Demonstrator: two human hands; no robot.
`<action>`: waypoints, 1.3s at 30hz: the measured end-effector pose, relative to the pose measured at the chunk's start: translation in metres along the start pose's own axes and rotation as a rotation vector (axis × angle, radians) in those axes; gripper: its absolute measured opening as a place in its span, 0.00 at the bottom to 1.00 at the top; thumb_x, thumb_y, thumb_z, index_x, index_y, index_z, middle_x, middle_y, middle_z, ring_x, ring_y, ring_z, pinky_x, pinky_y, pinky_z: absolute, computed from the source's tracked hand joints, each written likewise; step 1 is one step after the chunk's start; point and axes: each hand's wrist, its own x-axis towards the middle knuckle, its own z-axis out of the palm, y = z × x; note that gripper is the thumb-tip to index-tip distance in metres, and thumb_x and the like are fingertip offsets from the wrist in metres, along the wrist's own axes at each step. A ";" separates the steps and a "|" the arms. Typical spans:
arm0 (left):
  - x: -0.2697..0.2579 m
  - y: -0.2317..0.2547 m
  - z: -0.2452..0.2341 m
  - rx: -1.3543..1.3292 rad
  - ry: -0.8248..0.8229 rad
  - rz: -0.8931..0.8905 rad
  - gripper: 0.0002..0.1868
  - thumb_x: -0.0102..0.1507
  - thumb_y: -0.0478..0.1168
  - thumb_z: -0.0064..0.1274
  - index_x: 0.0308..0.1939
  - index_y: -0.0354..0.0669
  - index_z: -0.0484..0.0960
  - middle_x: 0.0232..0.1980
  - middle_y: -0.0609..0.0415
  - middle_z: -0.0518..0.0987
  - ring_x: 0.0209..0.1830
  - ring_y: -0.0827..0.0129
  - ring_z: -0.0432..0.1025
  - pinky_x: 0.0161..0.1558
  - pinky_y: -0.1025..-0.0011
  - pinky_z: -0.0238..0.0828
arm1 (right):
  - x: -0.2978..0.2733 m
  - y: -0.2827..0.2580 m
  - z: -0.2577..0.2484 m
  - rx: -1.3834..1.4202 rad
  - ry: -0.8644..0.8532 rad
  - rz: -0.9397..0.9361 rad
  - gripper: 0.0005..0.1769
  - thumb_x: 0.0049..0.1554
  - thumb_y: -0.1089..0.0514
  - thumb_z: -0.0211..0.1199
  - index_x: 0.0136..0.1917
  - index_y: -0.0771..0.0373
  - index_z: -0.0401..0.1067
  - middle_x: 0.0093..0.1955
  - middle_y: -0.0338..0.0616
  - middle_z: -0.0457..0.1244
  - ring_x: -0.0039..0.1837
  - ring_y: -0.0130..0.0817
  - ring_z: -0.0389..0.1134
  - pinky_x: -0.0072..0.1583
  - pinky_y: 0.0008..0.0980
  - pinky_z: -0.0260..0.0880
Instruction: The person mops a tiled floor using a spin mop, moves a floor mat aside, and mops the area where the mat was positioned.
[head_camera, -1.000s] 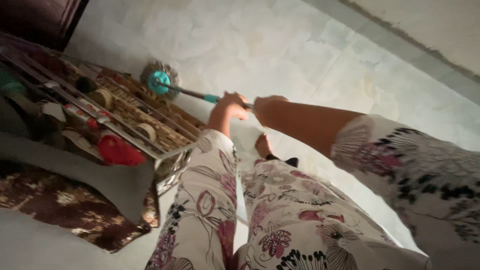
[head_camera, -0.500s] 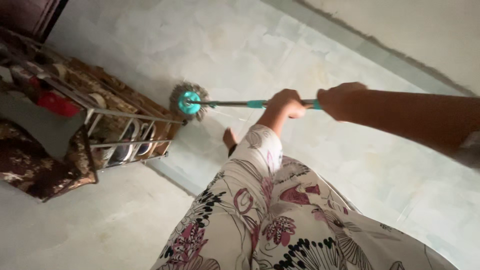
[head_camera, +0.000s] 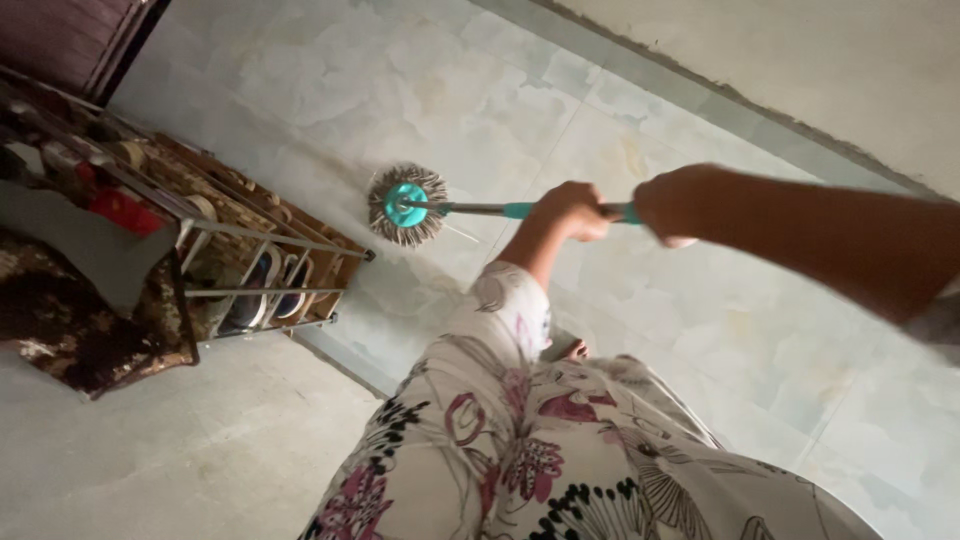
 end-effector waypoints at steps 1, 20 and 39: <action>0.000 -0.017 -0.001 0.016 -0.014 -0.013 0.19 0.60 0.56 0.54 0.36 0.45 0.87 0.37 0.44 0.85 0.38 0.55 0.81 0.41 0.60 0.76 | 0.007 -0.009 -0.005 -0.009 0.021 -0.062 0.13 0.55 0.63 0.59 0.53 0.64 0.77 0.45 0.50 0.70 0.45 0.44 0.71 0.44 0.43 0.71; 0.044 -0.412 -0.135 0.359 0.454 0.435 0.28 0.43 0.55 0.73 0.42 0.46 0.90 0.44 0.45 0.88 0.54 0.29 0.72 0.49 0.33 0.67 | 0.270 -0.189 -0.176 2.681 -0.647 -0.303 0.17 0.60 0.68 0.58 0.60 0.52 0.64 0.41 0.45 0.56 0.29 0.20 0.55 0.29 0.14 0.62; 0.019 0.134 0.078 -0.002 -0.087 0.446 0.23 0.47 0.54 0.60 0.33 0.37 0.87 0.35 0.38 0.85 0.36 0.51 0.82 0.40 0.59 0.78 | -0.170 0.062 0.125 2.447 -0.050 0.493 0.23 0.59 0.61 0.53 0.67 0.59 0.73 0.41 0.47 0.63 0.26 0.12 0.48 0.24 0.08 0.51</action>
